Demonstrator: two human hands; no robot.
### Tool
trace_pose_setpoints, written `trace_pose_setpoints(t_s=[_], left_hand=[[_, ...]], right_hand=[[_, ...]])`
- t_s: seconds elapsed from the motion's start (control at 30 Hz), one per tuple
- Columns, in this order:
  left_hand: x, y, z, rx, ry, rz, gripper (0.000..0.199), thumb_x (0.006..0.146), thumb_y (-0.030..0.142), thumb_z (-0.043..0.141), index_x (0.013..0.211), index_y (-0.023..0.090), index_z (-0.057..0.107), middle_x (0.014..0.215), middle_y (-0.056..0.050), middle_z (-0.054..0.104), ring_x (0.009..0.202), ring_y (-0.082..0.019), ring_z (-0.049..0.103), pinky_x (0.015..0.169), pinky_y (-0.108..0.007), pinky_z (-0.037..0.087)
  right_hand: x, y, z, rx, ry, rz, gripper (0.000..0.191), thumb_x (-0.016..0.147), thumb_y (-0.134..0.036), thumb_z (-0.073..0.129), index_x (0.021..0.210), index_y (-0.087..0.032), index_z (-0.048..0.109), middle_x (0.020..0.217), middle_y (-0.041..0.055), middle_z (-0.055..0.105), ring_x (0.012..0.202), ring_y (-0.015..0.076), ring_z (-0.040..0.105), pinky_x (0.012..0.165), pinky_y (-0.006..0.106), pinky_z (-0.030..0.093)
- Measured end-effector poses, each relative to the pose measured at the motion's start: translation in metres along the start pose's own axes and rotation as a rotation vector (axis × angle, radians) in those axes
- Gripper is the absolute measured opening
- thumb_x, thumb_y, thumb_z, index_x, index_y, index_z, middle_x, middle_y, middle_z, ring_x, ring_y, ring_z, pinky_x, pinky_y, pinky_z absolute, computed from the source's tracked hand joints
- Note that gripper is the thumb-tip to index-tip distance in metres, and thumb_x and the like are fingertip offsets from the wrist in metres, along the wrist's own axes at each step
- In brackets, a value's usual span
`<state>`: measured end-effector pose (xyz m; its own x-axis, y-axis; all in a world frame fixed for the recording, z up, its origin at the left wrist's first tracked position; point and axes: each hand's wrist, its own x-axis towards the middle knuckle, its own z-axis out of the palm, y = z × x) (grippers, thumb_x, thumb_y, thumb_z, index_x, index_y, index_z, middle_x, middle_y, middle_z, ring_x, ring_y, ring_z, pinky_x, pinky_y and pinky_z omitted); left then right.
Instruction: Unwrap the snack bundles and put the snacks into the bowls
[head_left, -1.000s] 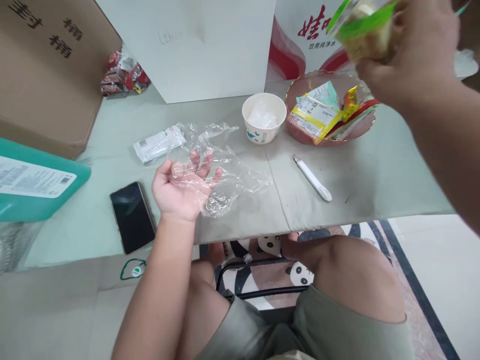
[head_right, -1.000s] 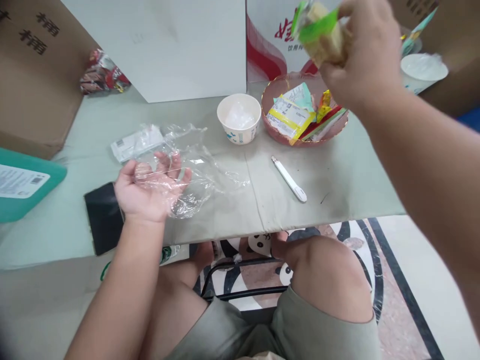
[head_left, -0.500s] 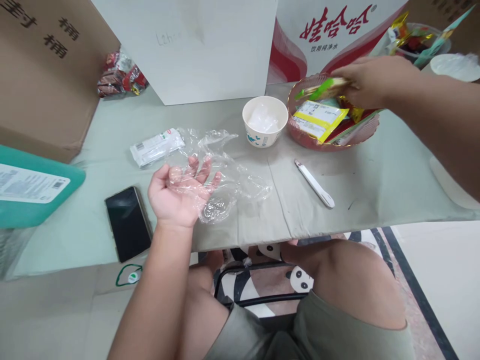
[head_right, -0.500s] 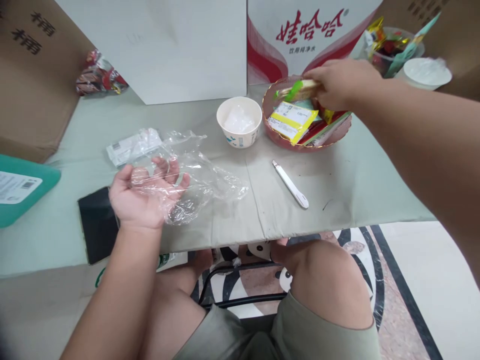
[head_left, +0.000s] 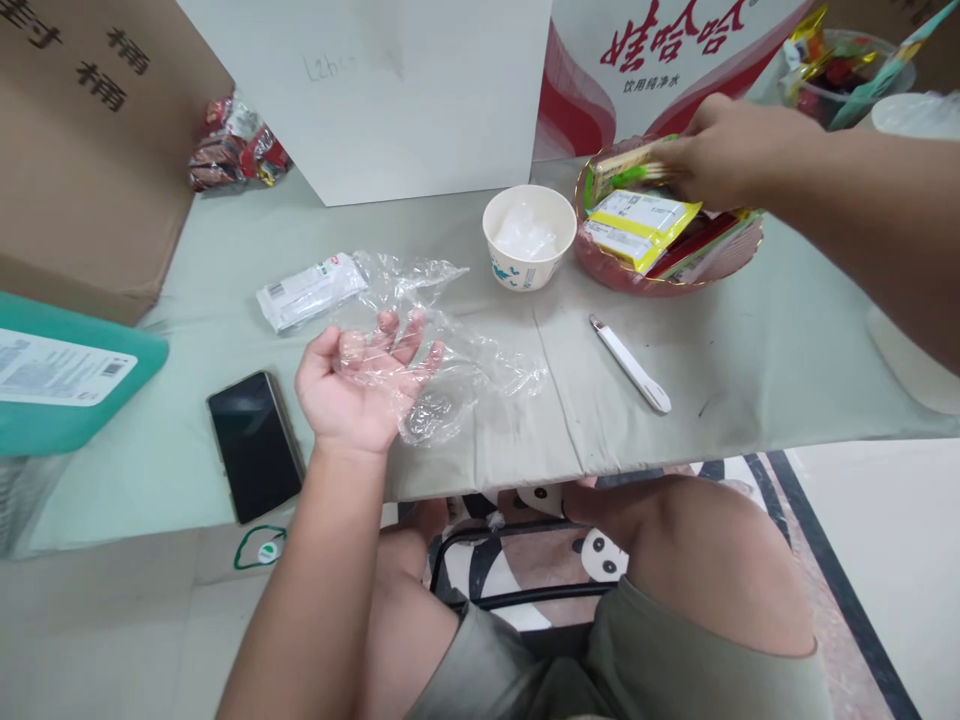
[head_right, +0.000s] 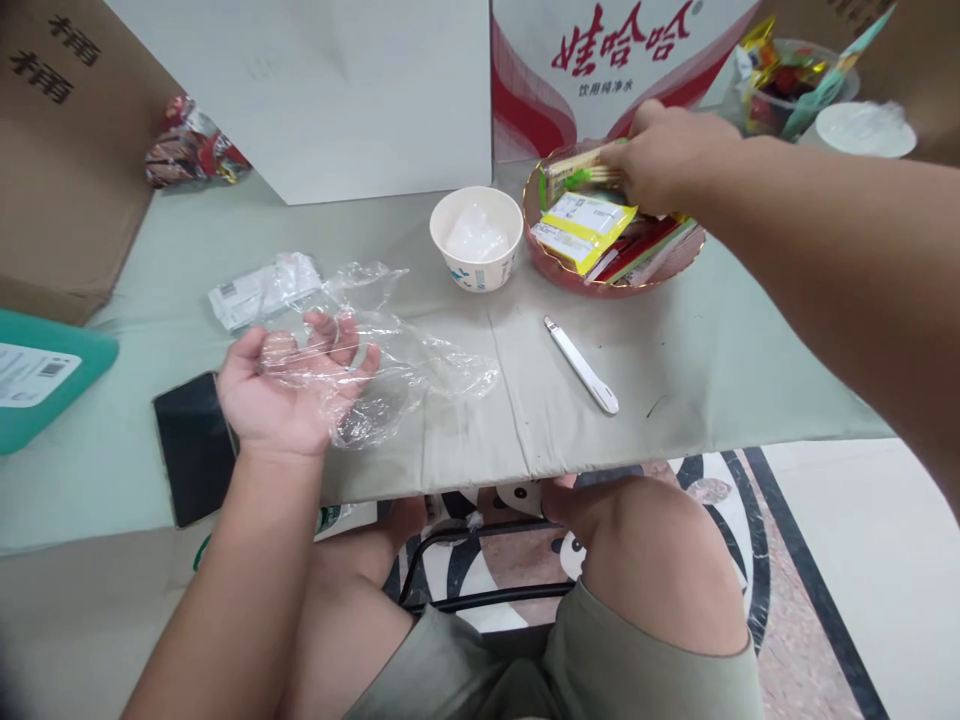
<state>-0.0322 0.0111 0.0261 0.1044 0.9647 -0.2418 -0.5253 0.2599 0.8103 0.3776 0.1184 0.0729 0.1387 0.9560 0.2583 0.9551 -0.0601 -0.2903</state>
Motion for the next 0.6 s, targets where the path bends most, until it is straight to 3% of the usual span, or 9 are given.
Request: trace_pose_setpoints(t_s=[0.13,0.27,0.33,0.4,0.47,0.6], left_hand=[[0.002,-0.003,-0.001,-0.142,0.011,-0.016,0.046,0.082,0.033,0.069,0.053,0.019,0.036,0.088,-0.003,0.072,0.112,-0.029,0.071,0.088,-0.049,0.066],[0.005,-0.005,-0.002,-0.262,0.032,-0.016,0.041,0.084,0.033,0.061,0.053,0.019,0.038,0.085,-0.003,0.073,0.1,-0.027,0.074,0.081,-0.046,0.066],[0.005,-0.006,-0.003,-0.251,0.028,-0.022,0.041,0.084,0.033,0.061,0.054,0.019,0.038,0.086,-0.004,0.073,0.102,-0.027,0.074,0.085,-0.045,0.065],[0.005,-0.006,-0.002,-0.241,0.017,-0.023,0.04,0.084,0.033,0.062,0.054,0.019,0.038,0.087,-0.005,0.073,0.104,-0.027,0.073,0.089,-0.045,0.064],[0.003,-0.005,-0.001,-0.246,0.012,-0.02,0.039,0.084,0.033,0.061,0.055,0.019,0.039,0.087,-0.004,0.072,0.104,-0.027,0.073,0.09,-0.046,0.064],[-0.002,-0.002,0.001,-0.212,-0.042,-0.029,0.045,0.084,0.036,0.064,0.053,0.019,0.036,0.091,-0.005,0.071,0.109,-0.029,0.071,0.09,-0.048,0.063]], right_hand=[[-0.019,-0.013,-0.013,-0.098,-0.125,-0.016,0.053,0.108,-0.047,0.039,0.131,-0.009,0.069,0.165,0.0185,0.041,0.151,0.0324,0.044,0.114,0.05,0.043],[-0.023,-0.022,-0.022,-0.262,-0.267,0.015,0.049,0.101,-0.044,0.059,0.138,-0.014,0.069,0.148,0.0229,0.059,0.142,0.0429,0.053,0.11,0.064,0.044],[-0.025,-0.028,-0.019,-0.355,-0.378,0.051,0.054,0.099,-0.044,0.063,0.146,-0.017,0.064,0.141,0.0243,0.064,0.136,0.0454,0.057,0.105,0.065,0.047],[-0.029,-0.033,-0.012,-0.402,-0.435,0.073,0.068,0.095,-0.049,0.068,0.154,-0.017,0.055,0.148,0.0255,0.058,0.137,0.0451,0.056,0.104,0.061,0.047],[-0.035,-0.038,-0.005,-0.414,-0.417,0.082,0.075,0.093,-0.055,0.067,0.153,-0.012,0.053,0.156,0.0255,0.05,0.142,0.0433,0.051,0.105,0.06,0.042],[-0.053,-0.058,-0.009,-0.434,-0.29,0.044,0.06,0.097,-0.052,0.057,0.131,-0.004,0.065,0.152,0.0239,0.055,0.147,0.0387,0.046,0.112,0.064,0.027]])
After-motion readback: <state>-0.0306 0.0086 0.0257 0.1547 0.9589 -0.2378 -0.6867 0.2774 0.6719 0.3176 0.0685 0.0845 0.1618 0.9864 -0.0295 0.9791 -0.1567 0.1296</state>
